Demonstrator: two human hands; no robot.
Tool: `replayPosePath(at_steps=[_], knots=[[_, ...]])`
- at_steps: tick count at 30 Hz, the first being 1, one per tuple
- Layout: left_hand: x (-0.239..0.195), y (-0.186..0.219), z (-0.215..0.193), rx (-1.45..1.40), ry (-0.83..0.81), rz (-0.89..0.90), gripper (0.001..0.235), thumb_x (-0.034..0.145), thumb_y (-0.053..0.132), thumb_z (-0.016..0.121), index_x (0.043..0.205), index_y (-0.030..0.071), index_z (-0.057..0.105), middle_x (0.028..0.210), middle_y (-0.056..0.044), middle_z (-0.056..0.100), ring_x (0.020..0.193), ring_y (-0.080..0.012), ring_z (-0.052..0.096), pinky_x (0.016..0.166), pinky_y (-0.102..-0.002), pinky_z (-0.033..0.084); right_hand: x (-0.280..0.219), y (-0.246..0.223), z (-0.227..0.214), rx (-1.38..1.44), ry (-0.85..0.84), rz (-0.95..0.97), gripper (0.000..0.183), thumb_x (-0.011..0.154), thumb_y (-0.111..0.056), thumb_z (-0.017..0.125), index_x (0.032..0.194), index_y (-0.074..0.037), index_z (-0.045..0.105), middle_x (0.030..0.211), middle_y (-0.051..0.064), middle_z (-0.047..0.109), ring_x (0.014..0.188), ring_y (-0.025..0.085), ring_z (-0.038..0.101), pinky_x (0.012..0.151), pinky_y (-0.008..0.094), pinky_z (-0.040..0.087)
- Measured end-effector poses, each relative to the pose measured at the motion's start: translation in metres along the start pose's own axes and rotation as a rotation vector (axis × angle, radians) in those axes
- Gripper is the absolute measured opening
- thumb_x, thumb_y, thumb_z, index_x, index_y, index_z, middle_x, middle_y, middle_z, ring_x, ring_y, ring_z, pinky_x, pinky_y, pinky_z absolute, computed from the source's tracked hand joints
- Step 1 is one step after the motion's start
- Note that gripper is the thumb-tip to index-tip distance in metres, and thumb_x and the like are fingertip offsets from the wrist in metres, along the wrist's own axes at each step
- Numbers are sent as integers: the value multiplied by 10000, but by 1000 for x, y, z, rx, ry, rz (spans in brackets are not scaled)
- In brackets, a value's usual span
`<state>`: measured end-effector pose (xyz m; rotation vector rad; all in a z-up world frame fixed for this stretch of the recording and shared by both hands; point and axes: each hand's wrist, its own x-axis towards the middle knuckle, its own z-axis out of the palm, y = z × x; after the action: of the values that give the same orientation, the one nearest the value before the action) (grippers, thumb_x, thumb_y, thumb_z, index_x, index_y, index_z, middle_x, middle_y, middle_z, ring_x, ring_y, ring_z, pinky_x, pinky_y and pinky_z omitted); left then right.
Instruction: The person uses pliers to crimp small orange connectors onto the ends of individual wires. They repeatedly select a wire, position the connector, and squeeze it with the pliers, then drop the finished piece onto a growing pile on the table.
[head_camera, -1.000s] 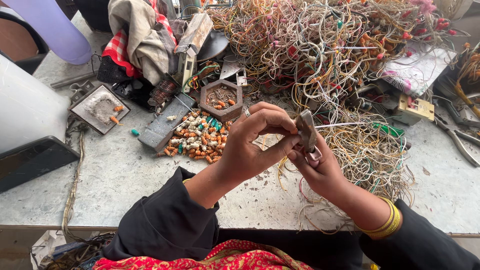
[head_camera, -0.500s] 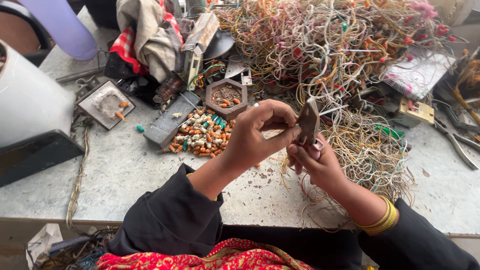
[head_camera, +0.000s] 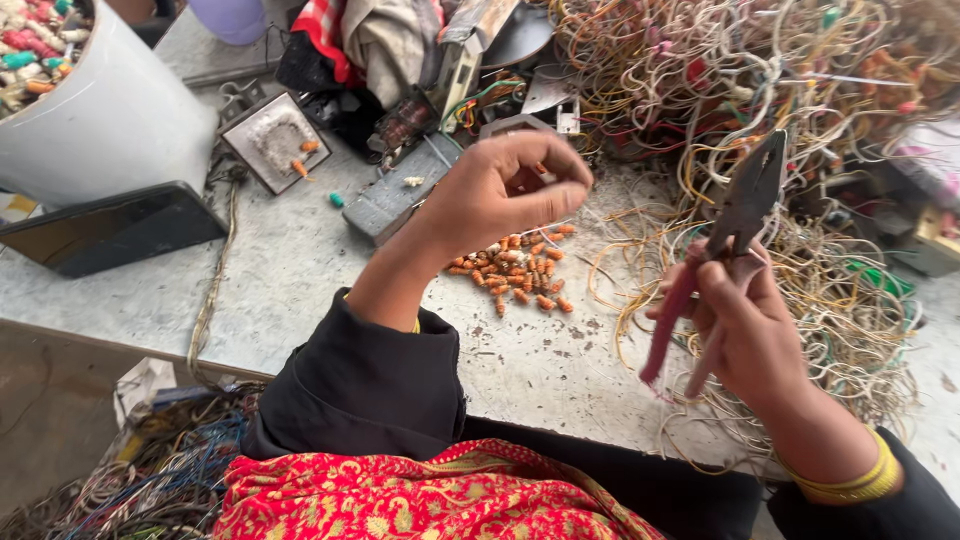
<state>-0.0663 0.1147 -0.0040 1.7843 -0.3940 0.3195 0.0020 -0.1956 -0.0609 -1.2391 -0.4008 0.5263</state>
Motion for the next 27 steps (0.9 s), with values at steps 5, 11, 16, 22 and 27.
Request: replayPosePath(at_steps=[5,11,16,22,27], knots=[[-1,-29,2,898,6,-20,148,835,226,781,945,127,771,953,-85,708,855,-266,706,730,-388,562,4,2,-9,85,63,134,282,1101,-243,482,1325,-72,492,1105,132,615,975,239,644,871,436,571],[-4,-66,22,1177,-26,-180,178,824,270,777,890,112,732,943,-95,690,884,-282,720,750,-392,586,5,6,-19,131,-3,82,283,1134,-228,503,1372,-76,526,1177,61,610,1045,195,621,921,431,531],[-5,-81,26,1281,-19,-124,37,884,147,720,906,123,735,935,-82,701,876,-255,736,728,-371,602,3,4,-16,112,3,100,258,1103,-223,499,1323,-89,513,1184,67,617,1064,205,632,962,479,530],[3,-73,8,990,32,-168,163,813,266,781,809,110,734,875,-114,685,772,-261,724,721,-380,593,8,3,-12,86,63,133,223,1094,-214,505,1295,-118,503,1162,59,617,1038,199,626,940,477,534],[2,-54,-6,741,230,-232,134,860,233,742,888,104,724,925,-85,696,800,-227,743,750,-359,601,10,3,-17,158,25,116,237,1131,-210,524,1337,-95,502,1179,68,611,1042,194,620,930,450,533]])
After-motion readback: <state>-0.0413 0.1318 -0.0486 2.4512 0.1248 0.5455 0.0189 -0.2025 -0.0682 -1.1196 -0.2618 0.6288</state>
